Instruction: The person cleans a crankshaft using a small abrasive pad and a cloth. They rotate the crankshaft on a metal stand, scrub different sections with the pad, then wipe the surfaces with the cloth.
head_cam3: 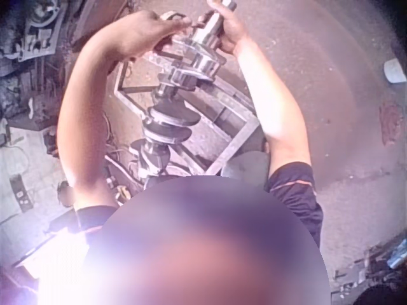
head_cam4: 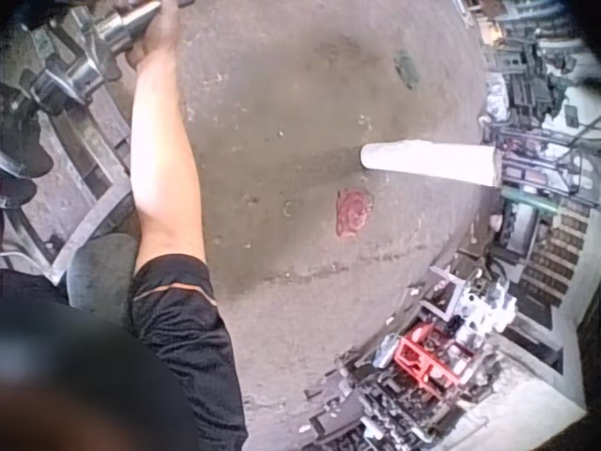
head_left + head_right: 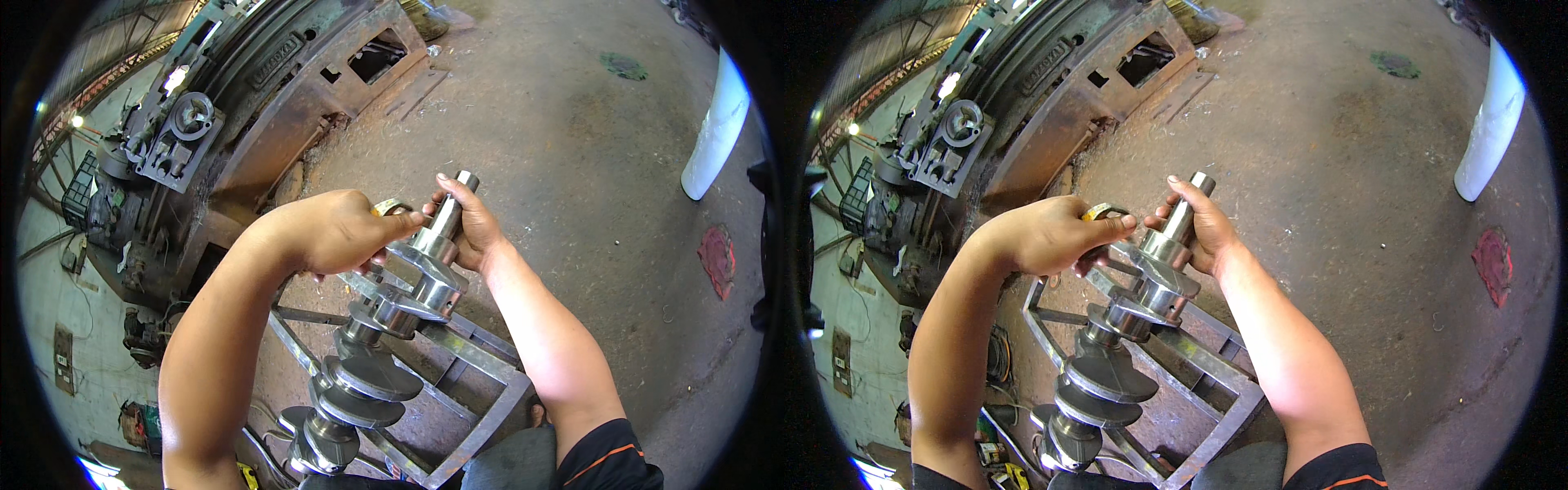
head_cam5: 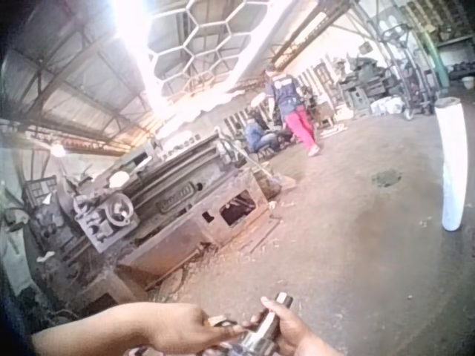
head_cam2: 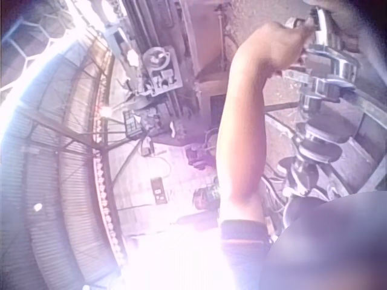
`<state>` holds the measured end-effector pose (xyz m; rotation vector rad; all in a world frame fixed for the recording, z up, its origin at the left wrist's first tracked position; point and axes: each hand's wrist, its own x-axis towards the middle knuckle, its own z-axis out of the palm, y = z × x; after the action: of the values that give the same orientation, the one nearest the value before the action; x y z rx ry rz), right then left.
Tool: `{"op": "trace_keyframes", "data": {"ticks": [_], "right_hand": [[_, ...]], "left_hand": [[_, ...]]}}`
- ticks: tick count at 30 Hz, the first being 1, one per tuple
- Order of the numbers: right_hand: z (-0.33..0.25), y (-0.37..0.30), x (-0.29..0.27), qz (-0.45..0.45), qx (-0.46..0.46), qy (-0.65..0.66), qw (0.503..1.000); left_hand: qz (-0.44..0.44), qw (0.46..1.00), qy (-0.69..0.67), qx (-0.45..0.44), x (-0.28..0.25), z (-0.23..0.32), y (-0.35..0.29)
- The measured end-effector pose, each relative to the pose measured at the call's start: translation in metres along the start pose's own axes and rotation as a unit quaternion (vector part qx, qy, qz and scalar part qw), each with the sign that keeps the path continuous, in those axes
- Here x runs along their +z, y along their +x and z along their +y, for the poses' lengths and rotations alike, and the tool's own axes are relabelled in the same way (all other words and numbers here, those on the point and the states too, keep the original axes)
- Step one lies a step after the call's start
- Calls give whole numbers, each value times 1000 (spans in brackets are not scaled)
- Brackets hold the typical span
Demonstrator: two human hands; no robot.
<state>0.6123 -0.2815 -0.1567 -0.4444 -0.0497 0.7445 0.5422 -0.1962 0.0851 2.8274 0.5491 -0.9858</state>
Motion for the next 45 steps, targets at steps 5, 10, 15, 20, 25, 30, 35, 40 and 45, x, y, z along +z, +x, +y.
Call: {"op": "trace_keyframes", "data": {"ticks": [5,10,15,20,25,30,35,40,45], "right_hand": [[1,1,1,-1,-17,33,999],[-3,3,0,-19,-18,108,994],[-2,-1,-2,-29,-7,68,997],[0,-5,-2,-63,18,44,997],[3,-4,-3,-61,57,11,996],[3,-2,-8,-51,76,-22,996],[5,-2,-8,-49,63,-33,996],[10,-11,-9,-79,50,-1,996],[8,-20,-17,-125,80,-55,987]], "left_hand": [[198,973,-15,114,12,11,24],[176,977,-10,117,16,23,35],[58,993,51,84,11,21,22],[26,997,63,48,-4,11,6],[54,991,85,-83,-16,-7,-2],[88,991,90,-45,-12,-20,-8],[-3,998,-67,15,-2,-17,-20],[17,998,-23,63,8,-5,-19],[75,990,36,114,14,-2,-19]]}}
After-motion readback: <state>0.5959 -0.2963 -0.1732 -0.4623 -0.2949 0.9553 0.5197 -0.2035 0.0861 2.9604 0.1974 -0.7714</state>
